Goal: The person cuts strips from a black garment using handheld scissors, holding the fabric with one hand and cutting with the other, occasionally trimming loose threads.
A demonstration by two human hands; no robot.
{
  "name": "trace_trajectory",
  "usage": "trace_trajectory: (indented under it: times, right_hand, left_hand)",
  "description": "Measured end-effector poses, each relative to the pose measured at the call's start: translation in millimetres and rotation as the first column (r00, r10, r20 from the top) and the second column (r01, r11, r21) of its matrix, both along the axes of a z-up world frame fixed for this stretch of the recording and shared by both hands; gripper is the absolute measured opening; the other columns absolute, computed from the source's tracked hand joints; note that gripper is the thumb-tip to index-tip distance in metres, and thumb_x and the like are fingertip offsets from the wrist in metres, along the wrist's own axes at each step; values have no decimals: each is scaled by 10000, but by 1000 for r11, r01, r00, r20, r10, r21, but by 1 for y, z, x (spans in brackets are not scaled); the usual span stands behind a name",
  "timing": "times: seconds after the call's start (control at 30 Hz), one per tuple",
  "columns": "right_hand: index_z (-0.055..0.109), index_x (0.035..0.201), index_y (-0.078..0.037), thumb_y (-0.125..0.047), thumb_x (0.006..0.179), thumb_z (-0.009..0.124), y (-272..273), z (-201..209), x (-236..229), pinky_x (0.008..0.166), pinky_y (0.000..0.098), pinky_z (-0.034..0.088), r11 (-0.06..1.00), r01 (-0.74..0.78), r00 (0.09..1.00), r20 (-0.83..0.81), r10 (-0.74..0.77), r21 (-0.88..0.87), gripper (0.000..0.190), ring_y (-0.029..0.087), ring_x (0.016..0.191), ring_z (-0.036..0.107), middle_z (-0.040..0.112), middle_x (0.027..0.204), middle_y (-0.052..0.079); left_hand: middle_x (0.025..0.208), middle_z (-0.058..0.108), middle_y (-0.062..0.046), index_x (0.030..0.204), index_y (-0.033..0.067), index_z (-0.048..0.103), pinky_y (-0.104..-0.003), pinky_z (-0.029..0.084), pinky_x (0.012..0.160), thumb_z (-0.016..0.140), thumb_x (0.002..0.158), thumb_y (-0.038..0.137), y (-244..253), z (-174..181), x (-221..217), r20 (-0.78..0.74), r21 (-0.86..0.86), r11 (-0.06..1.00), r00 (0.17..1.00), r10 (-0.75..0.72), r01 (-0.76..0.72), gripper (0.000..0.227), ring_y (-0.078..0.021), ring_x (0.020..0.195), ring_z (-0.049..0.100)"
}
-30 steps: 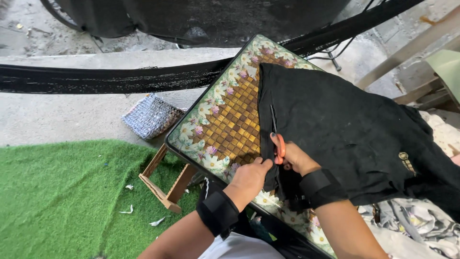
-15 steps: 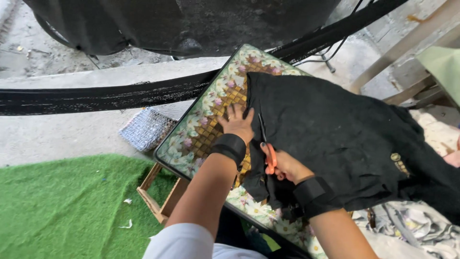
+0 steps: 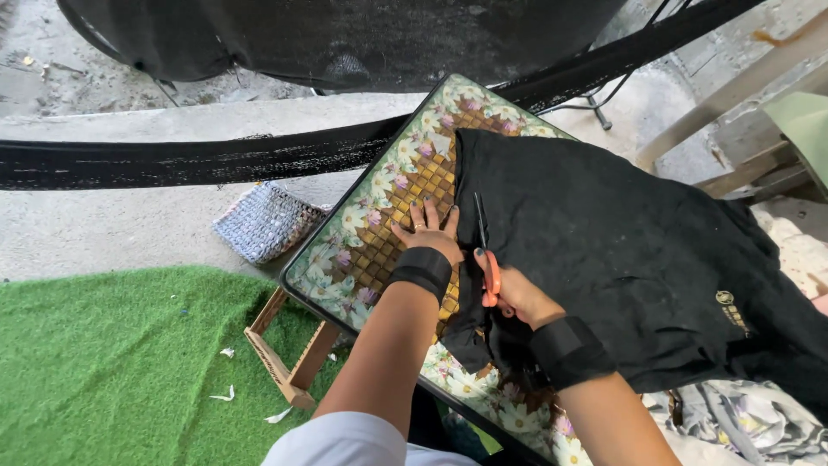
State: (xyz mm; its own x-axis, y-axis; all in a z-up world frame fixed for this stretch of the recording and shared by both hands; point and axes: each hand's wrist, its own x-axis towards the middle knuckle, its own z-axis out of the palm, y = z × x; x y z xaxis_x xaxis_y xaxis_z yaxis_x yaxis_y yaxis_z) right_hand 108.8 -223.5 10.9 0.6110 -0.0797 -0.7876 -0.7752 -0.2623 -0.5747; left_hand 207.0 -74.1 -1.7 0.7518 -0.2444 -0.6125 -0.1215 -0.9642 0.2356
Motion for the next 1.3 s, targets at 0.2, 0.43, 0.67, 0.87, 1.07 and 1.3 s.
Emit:
trace_trajectory:
  times: [0.2,0.43,0.67,0.87,1.07,1.3]
  right_hand:
    - [573,743,-120,-784,874,474,-6,2,8,450,315,302,999,-43,999,11,43,-18,685,122,441,369,592,606,50]
    - [590,781,-128,-779,902,443,3,7,29,460,292,304,999,-3,998,-56,1,-38,678,110,443,361,611,600,38]
    - [589,775,-68,-744,895,527,-5,1,31,392,320,307,1000,-2,996,93,4,-18,689,133,392,382,574,579,81]
    - [576,838,-99,-806,848,446,-7,-1,56,401,293,281,1000,-23,999,-31,23,13,719,125,387,354,598,594,71]
    - [578,832,-58,-784,871,511,-6,-7,53,406,292,274,999,8,998,56,-6,-36,731,117,402,337,542,582,61]
    - [568,829,-106,-800,857,453,-11,-7,84,400,289,276,999,-8,999,-39,9,33,704,134,394,373,588,587,55]
  left_hand:
    - [1707,-220,-159,1651,364,-13,-813,27,1123,607,946,499,4,13,-3,-4,-20,1000,1000,0,0,948,-453,1560,-186]
    - [1701,-234,-166,1653,365,-17,-828,39,1105,621,944,532,1,6,1,-17,-1,1000,1000,-23,23,968,-470,1549,-195]
    - [1699,-227,-173,1651,355,-16,-823,60,1107,591,958,566,-1,8,-1,16,7,1000,1000,-27,27,945,-485,1548,-171]
    - [1705,-227,-173,1651,353,-14,-822,60,1109,590,959,587,0,-1,-3,28,35,999,999,-27,27,948,-485,1550,-161]
    - [1701,-230,-168,1649,363,-22,-826,62,1100,604,943,594,1,-3,-2,9,10,1000,1000,-18,18,971,-479,1552,-168]
    - [1704,-227,-169,1652,356,13,-836,52,1092,617,948,568,-1,-7,-2,22,-12,1000,1000,-5,5,952,-489,1549,-168]
